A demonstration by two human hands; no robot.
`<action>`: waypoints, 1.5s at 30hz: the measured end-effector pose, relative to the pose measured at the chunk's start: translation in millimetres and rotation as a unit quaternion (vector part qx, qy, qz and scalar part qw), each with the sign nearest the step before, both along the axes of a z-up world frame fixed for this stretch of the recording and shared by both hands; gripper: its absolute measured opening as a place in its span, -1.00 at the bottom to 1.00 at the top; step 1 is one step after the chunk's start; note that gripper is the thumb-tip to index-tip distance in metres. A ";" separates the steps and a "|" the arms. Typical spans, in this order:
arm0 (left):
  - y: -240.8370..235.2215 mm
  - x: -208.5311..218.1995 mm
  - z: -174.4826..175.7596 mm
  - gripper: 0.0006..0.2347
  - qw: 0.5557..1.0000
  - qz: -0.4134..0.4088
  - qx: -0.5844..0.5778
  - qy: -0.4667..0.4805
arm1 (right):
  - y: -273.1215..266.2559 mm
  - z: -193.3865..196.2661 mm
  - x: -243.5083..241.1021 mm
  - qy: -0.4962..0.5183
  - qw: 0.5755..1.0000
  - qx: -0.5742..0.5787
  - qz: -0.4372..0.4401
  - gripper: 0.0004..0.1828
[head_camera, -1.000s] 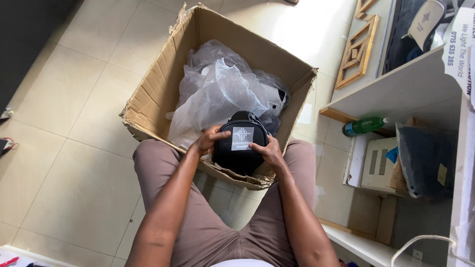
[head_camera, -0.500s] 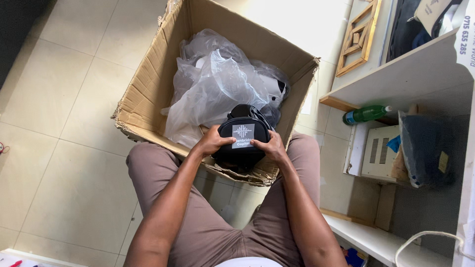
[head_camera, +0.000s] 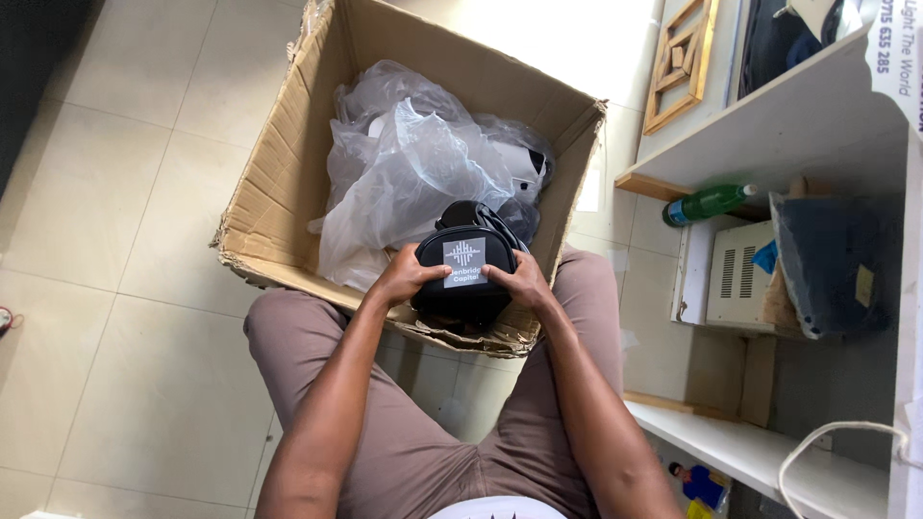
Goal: The person places a black golf bag on a cardboard box and uses a hot iron to press a white label onto the bag's surface. They repeatedly iron the label, lift the iron to check adhesion, and rub the label with their fingers to ensure it sticks.
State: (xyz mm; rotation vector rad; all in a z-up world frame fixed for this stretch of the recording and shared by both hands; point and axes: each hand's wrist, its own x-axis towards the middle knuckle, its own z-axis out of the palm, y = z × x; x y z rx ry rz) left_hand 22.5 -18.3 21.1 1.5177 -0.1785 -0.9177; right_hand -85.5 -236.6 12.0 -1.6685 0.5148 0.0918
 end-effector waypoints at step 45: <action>2.0 1.8 -14.4 -0.85 1.000 0.004 -0.009 -0.026 | 0.8 -3.9 7.1 0.009 1.000 -0.005 0.019 -0.75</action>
